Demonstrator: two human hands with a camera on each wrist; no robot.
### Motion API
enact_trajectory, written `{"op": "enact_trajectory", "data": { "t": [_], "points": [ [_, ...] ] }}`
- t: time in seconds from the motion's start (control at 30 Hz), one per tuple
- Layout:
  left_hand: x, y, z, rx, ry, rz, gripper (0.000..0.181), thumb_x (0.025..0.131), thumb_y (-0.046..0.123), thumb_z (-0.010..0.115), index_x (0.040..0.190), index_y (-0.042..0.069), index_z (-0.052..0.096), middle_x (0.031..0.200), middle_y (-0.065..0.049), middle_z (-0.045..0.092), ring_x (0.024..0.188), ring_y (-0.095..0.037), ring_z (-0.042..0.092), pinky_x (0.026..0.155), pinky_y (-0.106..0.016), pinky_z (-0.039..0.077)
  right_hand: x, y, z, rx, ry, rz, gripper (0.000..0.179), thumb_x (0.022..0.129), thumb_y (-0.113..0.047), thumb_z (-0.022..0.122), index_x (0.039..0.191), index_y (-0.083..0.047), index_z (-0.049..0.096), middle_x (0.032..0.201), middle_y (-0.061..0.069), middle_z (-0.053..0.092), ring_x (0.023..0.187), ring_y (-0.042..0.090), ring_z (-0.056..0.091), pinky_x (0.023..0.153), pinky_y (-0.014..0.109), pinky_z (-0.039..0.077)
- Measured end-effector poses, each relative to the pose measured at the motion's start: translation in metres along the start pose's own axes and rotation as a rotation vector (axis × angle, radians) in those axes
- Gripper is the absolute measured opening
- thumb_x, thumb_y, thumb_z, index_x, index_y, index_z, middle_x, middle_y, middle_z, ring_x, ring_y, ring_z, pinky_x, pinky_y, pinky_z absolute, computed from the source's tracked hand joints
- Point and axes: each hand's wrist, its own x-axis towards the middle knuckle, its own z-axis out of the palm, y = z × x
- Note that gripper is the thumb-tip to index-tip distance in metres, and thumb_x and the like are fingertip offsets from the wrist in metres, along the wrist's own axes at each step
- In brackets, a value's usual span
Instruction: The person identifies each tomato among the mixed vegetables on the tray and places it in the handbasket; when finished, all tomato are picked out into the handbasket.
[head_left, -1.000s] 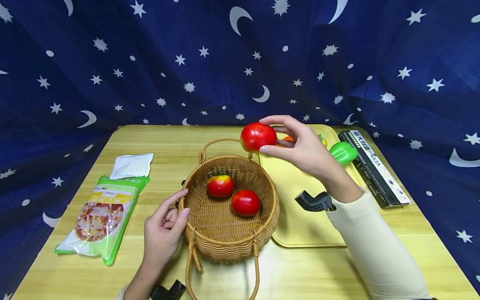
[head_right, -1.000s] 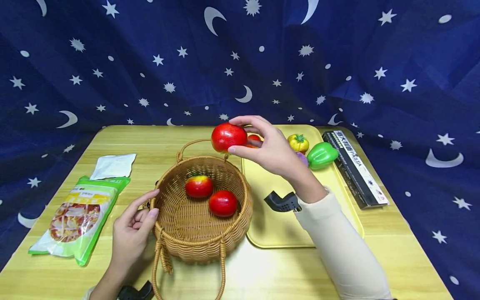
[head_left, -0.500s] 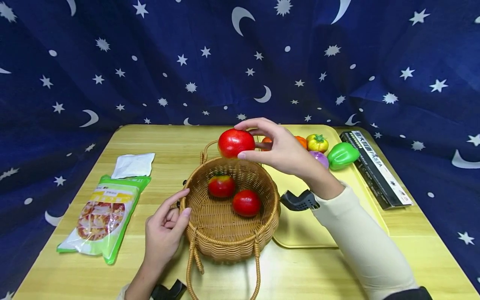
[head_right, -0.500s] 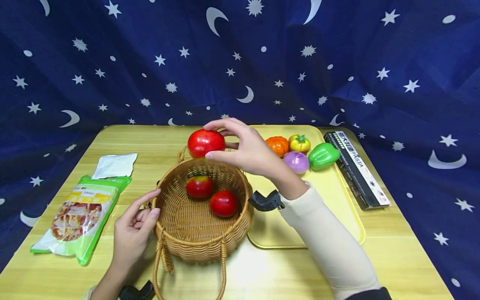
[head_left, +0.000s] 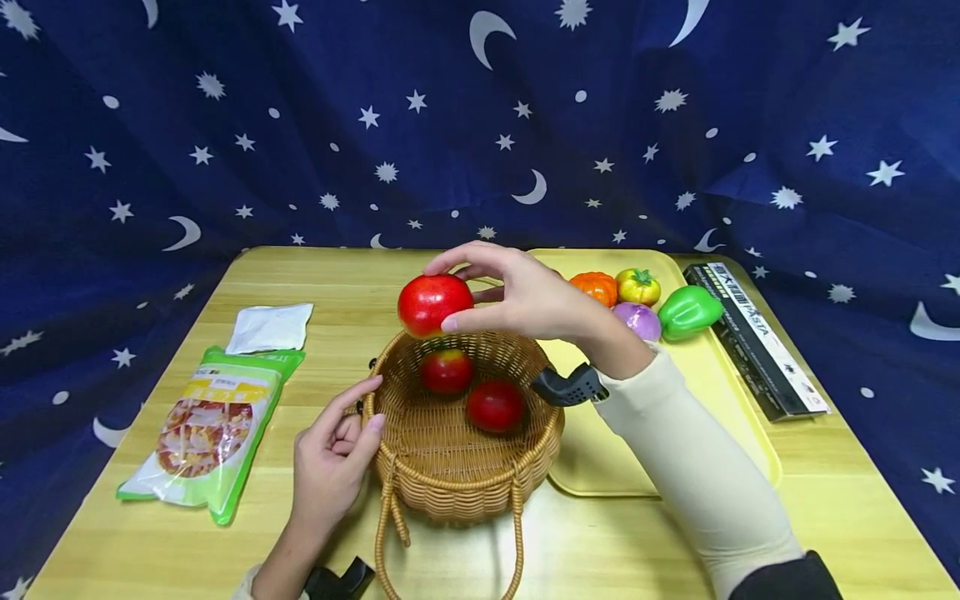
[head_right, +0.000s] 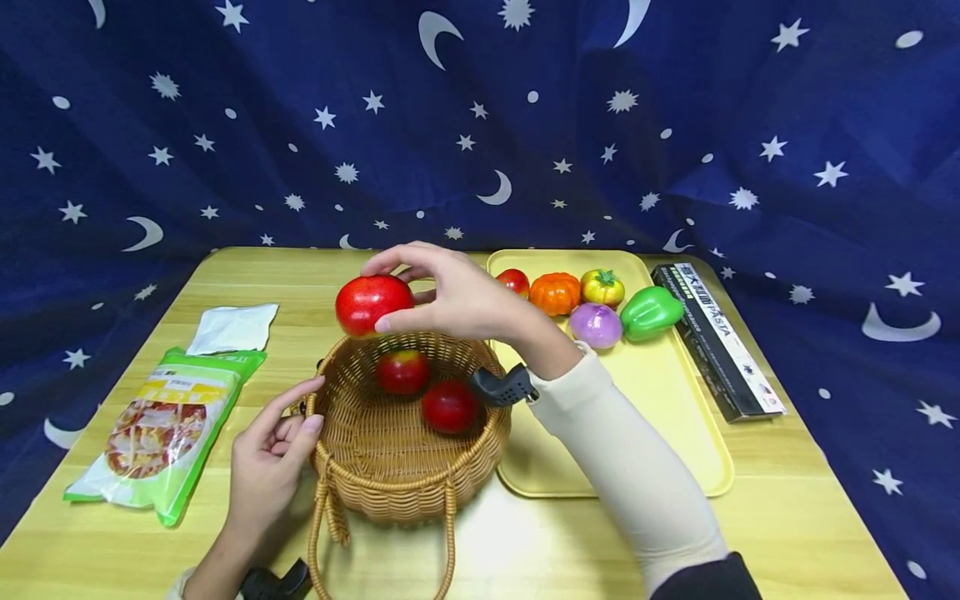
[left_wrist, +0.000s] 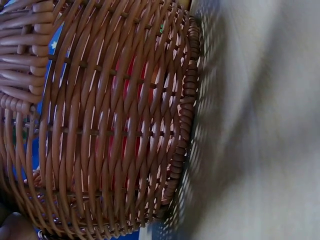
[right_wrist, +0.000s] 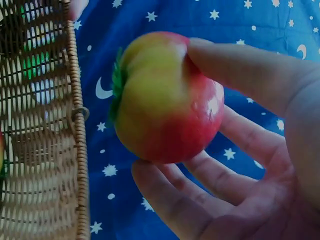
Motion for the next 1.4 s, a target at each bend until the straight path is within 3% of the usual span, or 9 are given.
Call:
{"op": "enact_trajectory", "data": {
  "t": [0.13, 0.27, 0.47, 0.63, 1.03, 1.4],
  "points": [
    [0.001, 0.0, 0.001, 0.004, -0.007, 0.008, 0.048, 0.083, -0.018, 0.068, 0.129, -0.005, 0.065, 0.055, 0.006, 0.028, 0.047, -0.002, 0.025, 0.043, -0.018, 0.025, 0.001, 0.005, 0.005, 0.009, -0.069, -0.016, 0.051, 0.085, -0.02, 0.085, 0.131, -0.016, 0.065, 0.13, -0.007, 0.061, 0.117, 0.017, 0.059, 0.097, 0.035, 0.053],
    [0.002, 0.0, 0.0, 0.01, -0.002, 0.007, 0.048, 0.083, -0.018, 0.068, 0.129, -0.004, 0.066, 0.055, 0.006, 0.028, 0.048, -0.002, 0.025, 0.043, -0.018, 0.024, 0.003, 0.01, 0.009, 0.017, -0.196, -0.051, 0.049, 0.086, -0.016, 0.085, 0.13, -0.013, 0.065, 0.132, -0.005, 0.061, 0.12, 0.017, 0.058, 0.102, 0.036, 0.05],
    [0.001, 0.0, 0.0, 0.015, 0.008, -0.004, 0.048, 0.083, -0.018, 0.068, 0.129, -0.004, 0.066, 0.054, 0.006, 0.028, 0.048, -0.002, 0.025, 0.042, -0.019, 0.023, 0.008, 0.017, 0.017, -0.078, -0.332, -0.049, 0.048, 0.087, -0.018, 0.084, 0.13, -0.012, 0.064, 0.131, -0.003, 0.06, 0.119, 0.014, 0.059, 0.102, 0.031, 0.049],
    [0.001, 0.001, 0.0, 0.017, 0.008, -0.009, 0.048, 0.083, -0.018, 0.068, 0.128, -0.003, 0.066, 0.055, 0.005, 0.027, 0.048, -0.002, 0.025, 0.042, -0.02, 0.022, 0.01, 0.024, 0.024, -0.213, -0.383, -0.043, 0.047, 0.087, -0.025, 0.084, 0.129, -0.016, 0.065, 0.128, -0.006, 0.061, 0.114, 0.01, 0.058, 0.098, 0.029, 0.05],
    [0.001, 0.002, 0.001, 0.016, 0.003, -0.015, 0.048, 0.083, -0.019, 0.068, 0.128, -0.003, 0.067, 0.056, 0.005, 0.026, 0.049, -0.003, 0.024, 0.043, -0.021, 0.02, 0.023, 0.038, 0.045, -0.381, -0.452, -0.004, 0.048, 0.087, -0.031, 0.083, 0.13, -0.019, 0.066, 0.128, -0.005, 0.062, 0.112, 0.009, 0.056, 0.098, 0.032, 0.047],
    [0.0, 0.003, 0.001, 0.024, 0.0, -0.026, 0.047, 0.083, -0.019, 0.068, 0.128, -0.002, 0.067, 0.056, 0.005, 0.027, 0.049, -0.003, 0.024, 0.042, -0.021, 0.021, 0.025, 0.042, 0.052, -0.288, -0.495, 0.044, 0.048, 0.088, -0.025, 0.083, 0.131, -0.016, 0.065, 0.127, -0.003, 0.062, 0.114, 0.013, 0.06, 0.097, 0.029, 0.05]
  ]
}}
